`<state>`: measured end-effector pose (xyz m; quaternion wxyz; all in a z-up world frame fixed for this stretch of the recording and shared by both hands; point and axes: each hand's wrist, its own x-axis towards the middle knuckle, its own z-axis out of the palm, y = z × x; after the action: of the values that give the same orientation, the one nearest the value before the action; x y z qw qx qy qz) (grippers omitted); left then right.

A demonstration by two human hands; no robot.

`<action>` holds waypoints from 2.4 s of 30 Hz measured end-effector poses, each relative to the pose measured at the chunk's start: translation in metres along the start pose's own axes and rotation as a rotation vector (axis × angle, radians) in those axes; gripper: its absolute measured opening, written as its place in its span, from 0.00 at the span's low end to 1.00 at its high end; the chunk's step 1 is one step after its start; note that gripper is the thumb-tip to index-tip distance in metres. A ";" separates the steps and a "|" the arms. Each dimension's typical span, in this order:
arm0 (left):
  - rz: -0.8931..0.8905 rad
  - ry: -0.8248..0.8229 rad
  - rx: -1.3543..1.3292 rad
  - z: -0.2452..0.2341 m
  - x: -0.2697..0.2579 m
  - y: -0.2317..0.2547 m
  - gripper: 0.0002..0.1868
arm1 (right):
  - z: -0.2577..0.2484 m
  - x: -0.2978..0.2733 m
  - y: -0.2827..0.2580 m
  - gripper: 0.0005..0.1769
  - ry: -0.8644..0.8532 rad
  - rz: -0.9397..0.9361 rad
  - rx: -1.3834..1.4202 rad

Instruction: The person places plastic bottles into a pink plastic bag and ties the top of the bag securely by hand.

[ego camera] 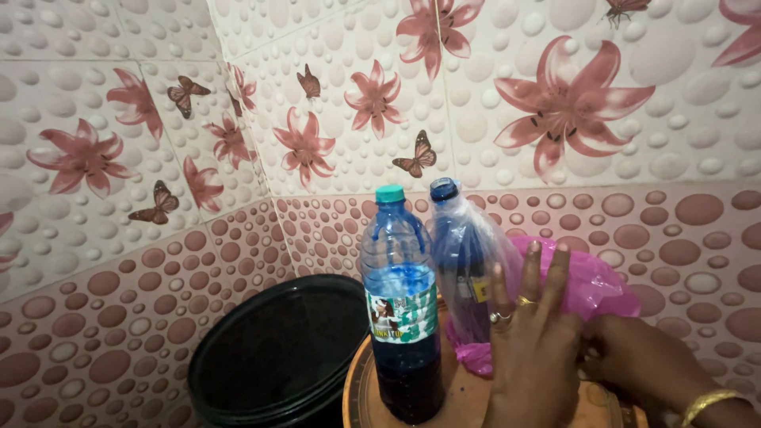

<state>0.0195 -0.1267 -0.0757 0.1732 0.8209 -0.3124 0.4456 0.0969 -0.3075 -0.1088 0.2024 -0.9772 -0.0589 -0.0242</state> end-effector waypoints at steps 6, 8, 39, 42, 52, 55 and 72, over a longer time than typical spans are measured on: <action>-0.054 -0.015 -0.025 -0.006 0.004 -0.004 0.06 | -0.001 -0.018 -0.018 0.14 0.075 0.019 -0.130; -0.043 0.014 0.010 -0.006 0.003 -0.004 0.05 | -0.004 -0.019 -0.021 0.14 0.065 -0.004 -0.130; -0.382 0.298 -0.023 -0.038 0.050 -0.007 0.41 | -0.166 -0.024 -0.147 0.19 0.446 -0.314 -0.099; -0.420 0.297 -0.062 -0.040 0.051 -0.008 0.41 | -0.171 -0.012 -0.158 0.24 0.466 -0.668 0.060; -0.478 0.284 -0.100 -0.033 0.049 -0.007 0.43 | -0.173 0.033 -0.197 0.25 0.420 -0.846 -0.315; -0.442 0.361 -0.067 -0.032 0.050 -0.007 0.45 | -0.174 0.036 -0.205 0.20 0.263 -0.908 -0.326; -0.631 0.371 -0.382 -0.021 0.064 -0.015 0.36 | -0.198 0.029 -0.229 0.26 -0.038 -0.702 -0.319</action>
<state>0.0422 -0.1270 -0.0102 0.5042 0.7351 -0.0860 0.4449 0.0925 -0.1749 0.1648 0.0262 -0.9172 -0.3890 -0.0827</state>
